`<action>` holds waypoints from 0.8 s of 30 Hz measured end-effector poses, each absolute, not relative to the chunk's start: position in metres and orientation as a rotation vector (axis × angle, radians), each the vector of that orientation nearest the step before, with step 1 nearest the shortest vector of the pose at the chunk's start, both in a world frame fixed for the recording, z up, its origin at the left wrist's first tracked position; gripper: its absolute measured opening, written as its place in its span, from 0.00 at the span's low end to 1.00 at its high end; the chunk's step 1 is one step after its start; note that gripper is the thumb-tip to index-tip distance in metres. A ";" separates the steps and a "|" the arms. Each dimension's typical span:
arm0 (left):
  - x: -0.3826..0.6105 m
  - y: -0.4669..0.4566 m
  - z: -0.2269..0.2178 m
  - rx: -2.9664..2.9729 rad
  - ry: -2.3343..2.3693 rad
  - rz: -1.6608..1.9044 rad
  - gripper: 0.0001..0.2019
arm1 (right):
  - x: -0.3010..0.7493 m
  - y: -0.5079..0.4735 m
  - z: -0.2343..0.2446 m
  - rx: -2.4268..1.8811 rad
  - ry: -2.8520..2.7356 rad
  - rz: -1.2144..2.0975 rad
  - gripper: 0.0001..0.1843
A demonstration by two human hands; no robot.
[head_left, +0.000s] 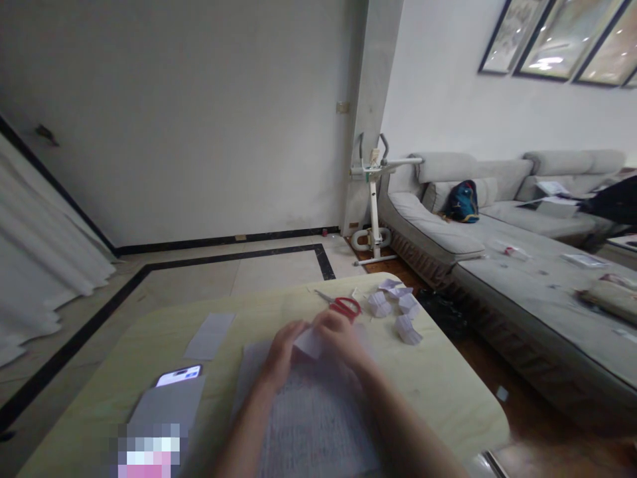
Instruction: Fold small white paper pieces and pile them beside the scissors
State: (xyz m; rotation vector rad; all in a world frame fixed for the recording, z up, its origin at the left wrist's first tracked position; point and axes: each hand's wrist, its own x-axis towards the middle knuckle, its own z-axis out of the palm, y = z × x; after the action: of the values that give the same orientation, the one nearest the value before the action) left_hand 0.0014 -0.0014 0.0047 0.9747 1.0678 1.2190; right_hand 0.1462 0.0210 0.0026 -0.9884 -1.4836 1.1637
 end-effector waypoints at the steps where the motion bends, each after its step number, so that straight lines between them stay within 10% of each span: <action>1: 0.001 -0.003 0.007 0.989 1.043 1.173 0.18 | 0.146 0.021 0.003 -0.982 -1.493 1.136 0.04; 24: 0.002 0.004 0.006 1.115 1.259 1.414 0.15 | 0.141 0.021 0.002 -1.112 -1.496 1.014 0.10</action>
State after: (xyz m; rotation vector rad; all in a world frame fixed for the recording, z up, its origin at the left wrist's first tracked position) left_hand 0.0020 0.0042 0.0064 1.1151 1.2587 1.4144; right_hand 0.1413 0.0209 0.0024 -1.1116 -1.4957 1.0142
